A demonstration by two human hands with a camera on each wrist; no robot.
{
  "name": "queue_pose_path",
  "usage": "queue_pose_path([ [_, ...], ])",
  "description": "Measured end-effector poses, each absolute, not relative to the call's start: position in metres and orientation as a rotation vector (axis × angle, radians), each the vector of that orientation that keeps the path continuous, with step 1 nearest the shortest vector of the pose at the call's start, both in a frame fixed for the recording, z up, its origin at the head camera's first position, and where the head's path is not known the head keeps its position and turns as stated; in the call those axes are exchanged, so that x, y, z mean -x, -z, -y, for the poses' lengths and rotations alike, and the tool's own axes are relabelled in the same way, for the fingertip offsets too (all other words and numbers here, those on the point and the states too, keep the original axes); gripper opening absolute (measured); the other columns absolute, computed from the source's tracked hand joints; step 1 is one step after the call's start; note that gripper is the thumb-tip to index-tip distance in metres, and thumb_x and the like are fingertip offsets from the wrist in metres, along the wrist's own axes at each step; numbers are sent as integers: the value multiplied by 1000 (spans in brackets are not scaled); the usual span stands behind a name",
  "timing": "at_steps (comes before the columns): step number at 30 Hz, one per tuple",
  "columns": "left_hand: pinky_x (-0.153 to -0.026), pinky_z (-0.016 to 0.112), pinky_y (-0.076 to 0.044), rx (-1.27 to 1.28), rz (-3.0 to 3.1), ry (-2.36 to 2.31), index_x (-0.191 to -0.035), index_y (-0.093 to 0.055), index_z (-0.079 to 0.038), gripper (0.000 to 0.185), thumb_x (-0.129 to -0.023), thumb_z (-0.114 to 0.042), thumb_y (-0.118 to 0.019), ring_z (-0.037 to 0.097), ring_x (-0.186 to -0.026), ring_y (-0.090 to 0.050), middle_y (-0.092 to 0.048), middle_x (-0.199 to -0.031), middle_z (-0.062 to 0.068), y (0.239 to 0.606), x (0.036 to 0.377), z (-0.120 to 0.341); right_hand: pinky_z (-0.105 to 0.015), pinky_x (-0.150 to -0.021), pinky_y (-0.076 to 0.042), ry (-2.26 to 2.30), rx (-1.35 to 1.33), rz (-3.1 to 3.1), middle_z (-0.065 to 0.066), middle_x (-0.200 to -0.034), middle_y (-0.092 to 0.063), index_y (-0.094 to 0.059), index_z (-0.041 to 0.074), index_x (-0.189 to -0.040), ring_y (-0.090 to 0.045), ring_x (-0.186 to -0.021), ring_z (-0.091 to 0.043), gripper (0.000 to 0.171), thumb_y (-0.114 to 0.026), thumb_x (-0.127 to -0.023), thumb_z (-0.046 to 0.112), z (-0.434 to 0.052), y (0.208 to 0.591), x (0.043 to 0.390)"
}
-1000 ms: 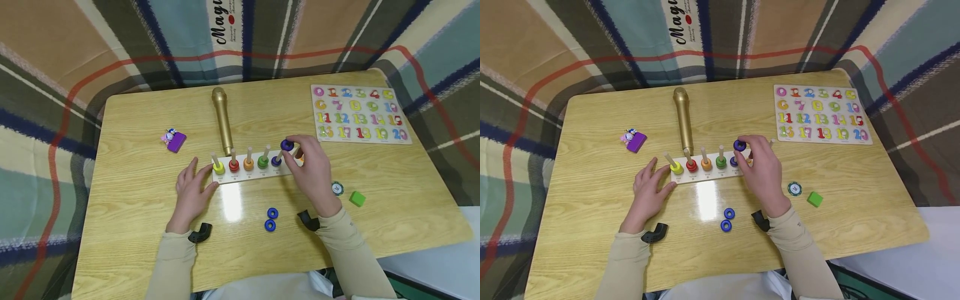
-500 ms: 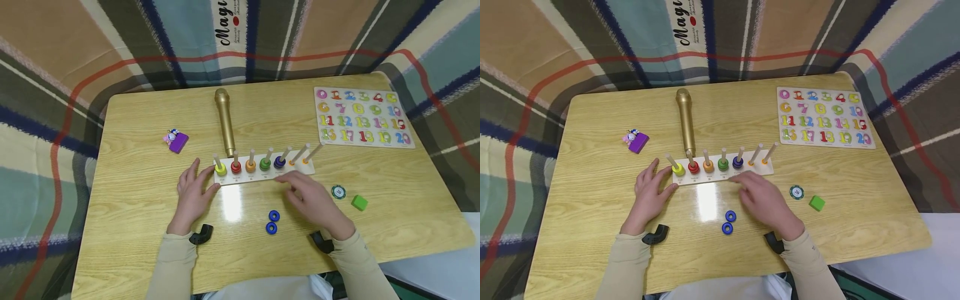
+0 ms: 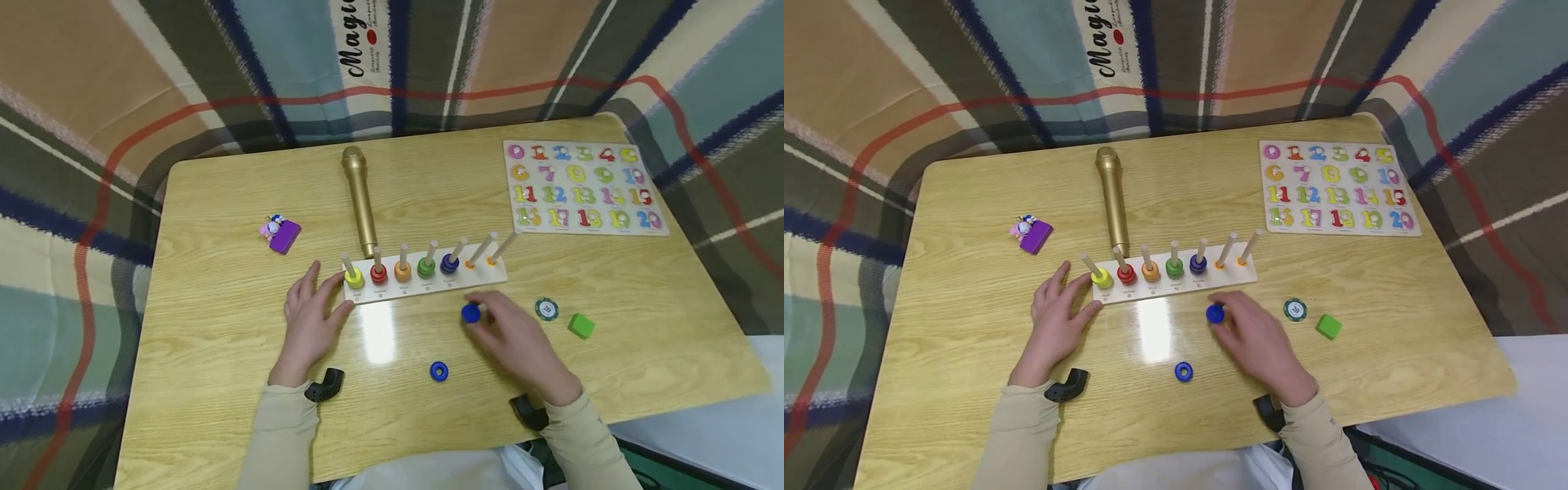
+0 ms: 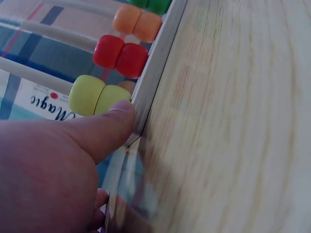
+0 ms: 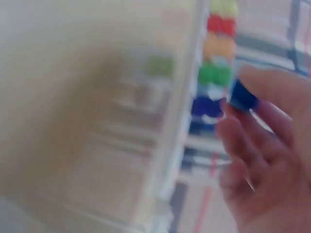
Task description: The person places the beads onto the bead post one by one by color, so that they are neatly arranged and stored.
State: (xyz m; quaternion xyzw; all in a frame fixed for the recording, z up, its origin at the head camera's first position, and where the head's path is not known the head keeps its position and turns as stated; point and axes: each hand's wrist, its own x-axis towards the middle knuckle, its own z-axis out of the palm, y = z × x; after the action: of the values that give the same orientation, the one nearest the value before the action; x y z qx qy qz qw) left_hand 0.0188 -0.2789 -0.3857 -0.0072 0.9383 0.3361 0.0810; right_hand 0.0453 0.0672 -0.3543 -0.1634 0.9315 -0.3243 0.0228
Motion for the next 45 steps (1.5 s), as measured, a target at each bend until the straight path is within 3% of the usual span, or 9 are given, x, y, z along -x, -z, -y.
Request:
queue_pose_path([
  [3, -120, 67, -5, 31, -2805, -1003, -149, -51, -24, 55, -98, -37, -67, 44, -154, -8, -10, -173, 10, 386, -20, 280, -19, -59, -39, 1193, 352, -3091, -10, -95, -67, -63, 4, -122, -53, -70, -15, 40, -80, -87, 6, -81, 337, -28],
  [6, -120, 67, -4, 36, -2788, -999, -150, -50, -24, 55, -99, -37, -66, 44, -154, -7, -9, -173, 9, 387, -22, 280, -16, -59, -32, 1292, 259, -3243, -14, -93, -67, -64, 1, -120, -50, -70, -16, 40, -82, -85, 4, -90, 319, -10],
  [11, -121, 66, -4, 55, -2767, -999, -151, -50, -24, 55, -100, -37, -64, 43, -154, -7, -8, -173, 9, 388, -26, 279, -21, -63, -33, 1198, 274, -3267, -13, -105, -72, -68, 6, -124, -55, -76, -18, 36, -78, -90, 14, -87, 301, 16],
  [17, -121, 66, -4, 42, -2781, -992, -151, -49, -25, 55, -100, -38, -63, 43, -155, -6, -8, -173, 8, 390, -26, 278, -28, -62, -37, 1118, 366, -3218, -11, -94, -70, -71, 7, -123, -59, -74, -23, 34, -78, -91, 15, -80, 300, 24],
  [20, -120, 67, -5, 30, -2798, -992, -150, -50, -24, 54, -100, -37, -64, 44, -154, -7, -10, -173, 10, 390, -25, 278, -30, -61, -38, 1102, 368, -3220, -10, -97, -70, -71, 7, -122, -58, -74, -22, 34, -79, -90, 15, -80, 300, 24],
  [28, -120, 66, -6, 28, -2797, -984, -150, -50, -24, 55, -99, -36, -65, 43, -154, -8, -9, -173, 10, 387, -23, 278, -31, -63, -39, 1075, 365, -3190, -11, -111, -71, -70, 9, -124, -57, -78, -20, 34, -77, -91, 13, -87, 295, 19],
  [36, -120, 66, -5, 39, -2792, -990, -150, -50, -24, 54, -99, -35, -66, 43, -154, -7, -10, -173, 10, 385, -21, 279, -29, -62, -41, 1010, 520, -3125, -6, -104, -72, -73, 9, -110, -56, -76, -17, 20, -78, -90, 10, -89, 302, -3],
  [41, -120, 67, -5, 41, -2800, -985, -150, -50, -23, 54, -99, -36, -65, 44, -154, -7, -11, -173, 10, 385, -21, 279, -33, -75, -56, 845, 838, -2763, 0, -116, -69, -68, 17, -128, -65, -92, -16, 41, -79, -89, 27, -75, 330, -32],
  [45, -120, 67, -5, 38, -2803, -985, -150, -50, -23, 55, -99, -36, -65, 44, -154, -7, -10, -173, 10, 384, -20, 279, -33, -83, -56, 763, 999, -2506, 1, -121, -61, -61, 24, -140, -61, -98, -11, 59, -81, -86, 38, -58, 353, -50],
])
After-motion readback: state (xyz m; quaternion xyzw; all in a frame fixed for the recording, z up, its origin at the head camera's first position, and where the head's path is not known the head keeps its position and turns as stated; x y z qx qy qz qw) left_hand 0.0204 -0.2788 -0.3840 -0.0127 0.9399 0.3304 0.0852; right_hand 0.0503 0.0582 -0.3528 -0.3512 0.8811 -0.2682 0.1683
